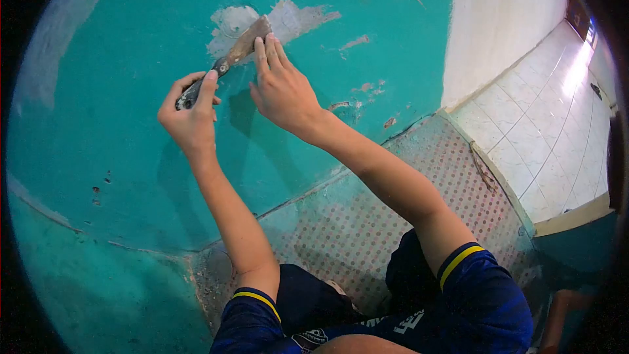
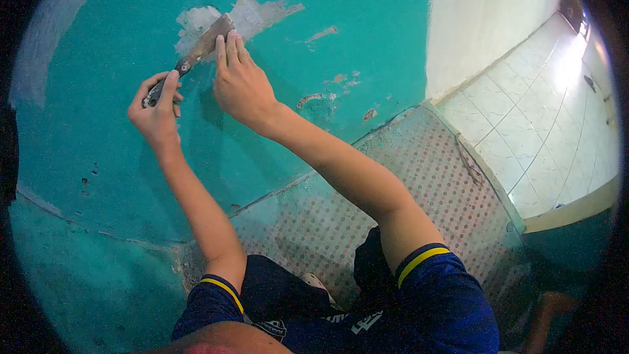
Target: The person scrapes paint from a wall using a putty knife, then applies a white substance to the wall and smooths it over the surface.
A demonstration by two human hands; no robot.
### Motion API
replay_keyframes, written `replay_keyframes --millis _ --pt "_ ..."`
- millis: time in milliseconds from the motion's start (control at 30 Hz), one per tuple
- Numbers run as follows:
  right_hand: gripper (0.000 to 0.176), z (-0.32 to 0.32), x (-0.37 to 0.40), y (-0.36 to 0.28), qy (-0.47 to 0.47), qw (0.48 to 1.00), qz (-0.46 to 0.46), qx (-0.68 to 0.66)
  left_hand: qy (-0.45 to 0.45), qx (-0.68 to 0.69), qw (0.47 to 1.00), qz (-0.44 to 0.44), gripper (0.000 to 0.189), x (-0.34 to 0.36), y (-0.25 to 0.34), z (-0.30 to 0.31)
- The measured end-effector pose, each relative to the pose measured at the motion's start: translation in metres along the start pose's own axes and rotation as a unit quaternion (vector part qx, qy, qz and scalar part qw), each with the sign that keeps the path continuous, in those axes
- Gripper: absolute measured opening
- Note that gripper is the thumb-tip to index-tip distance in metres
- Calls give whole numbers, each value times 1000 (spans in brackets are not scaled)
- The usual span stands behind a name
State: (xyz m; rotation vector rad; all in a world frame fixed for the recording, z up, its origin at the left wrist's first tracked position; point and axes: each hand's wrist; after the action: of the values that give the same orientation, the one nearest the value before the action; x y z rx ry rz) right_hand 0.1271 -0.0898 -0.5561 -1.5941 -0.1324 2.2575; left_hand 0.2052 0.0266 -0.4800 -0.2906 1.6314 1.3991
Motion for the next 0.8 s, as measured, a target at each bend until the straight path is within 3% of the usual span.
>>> replay_keyframes --millis 333,467,533,567,633,700,800 --pt "74 13 -4 4 20 998 -42 -51 -49 -18 998 -44 16 14 -11 -37" --pt "73 15 -4 7 12 999 -7 43 -61 -10 997 -48 16 16 -19 -48" --pt "72 15 -4 9 5 996 6 90 -34 -39 986 -160 15 16 -30 -57" --pt "72 16 -4 11 14 996 3 90 -34 -40 986 -160 15 17 -33 -59" --pt "71 18 -3 13 21 996 0 89 -70 1 997 -33 16 19 -36 -62" --pt "70 18 -4 16 35 998 -42 30 -79 5 995 -60 16 21 -34 -64" --pt "70 17 -4 18 40 997 -36 47 -101 -16 993 -60 17 21 -21 -60"
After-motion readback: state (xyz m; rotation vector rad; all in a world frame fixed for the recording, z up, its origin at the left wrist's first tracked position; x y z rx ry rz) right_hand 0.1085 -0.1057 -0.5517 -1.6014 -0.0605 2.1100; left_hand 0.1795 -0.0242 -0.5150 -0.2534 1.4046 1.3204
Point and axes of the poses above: each hand's wrist, its own x-axis away from the middle knuckle, its own z-axis out of the back of the hand, y = z × x, and after that the axes turned 2 degrees about x, right-handed
